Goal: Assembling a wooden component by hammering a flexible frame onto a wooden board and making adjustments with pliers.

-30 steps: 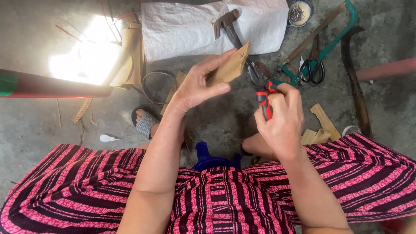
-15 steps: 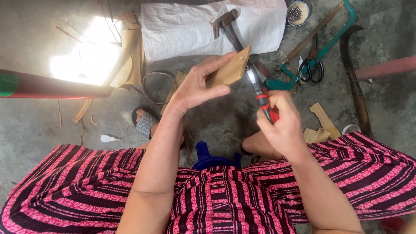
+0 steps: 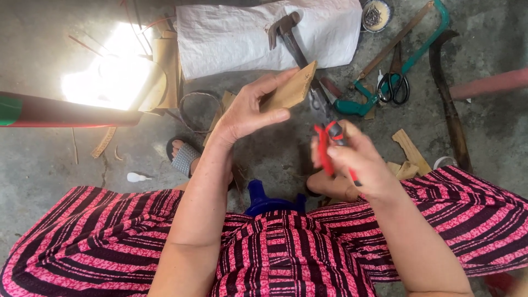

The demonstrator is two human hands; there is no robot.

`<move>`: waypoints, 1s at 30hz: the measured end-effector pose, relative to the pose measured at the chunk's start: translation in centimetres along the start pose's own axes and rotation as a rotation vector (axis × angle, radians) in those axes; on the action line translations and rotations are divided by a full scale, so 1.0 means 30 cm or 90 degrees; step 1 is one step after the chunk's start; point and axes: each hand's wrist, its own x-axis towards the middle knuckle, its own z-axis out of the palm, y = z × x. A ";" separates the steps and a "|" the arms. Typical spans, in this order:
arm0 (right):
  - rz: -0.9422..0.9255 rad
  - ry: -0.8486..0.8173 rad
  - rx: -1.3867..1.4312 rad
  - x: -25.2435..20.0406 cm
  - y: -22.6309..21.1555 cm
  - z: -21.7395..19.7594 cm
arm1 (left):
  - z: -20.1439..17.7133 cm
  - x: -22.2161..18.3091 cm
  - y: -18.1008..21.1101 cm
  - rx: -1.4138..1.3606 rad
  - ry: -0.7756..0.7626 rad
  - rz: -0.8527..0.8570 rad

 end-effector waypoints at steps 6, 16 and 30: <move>-0.497 0.310 -1.317 0.008 0.016 -0.111 | 0.012 0.009 -0.004 -0.018 0.000 -0.009; 0.054 -0.008 0.041 0.001 0.032 -0.030 | 0.008 0.007 -0.026 -0.054 -0.016 -0.018; -0.012 0.116 -0.338 -0.011 -0.029 0.009 | 0.012 -0.001 -0.034 -0.046 -0.005 -0.032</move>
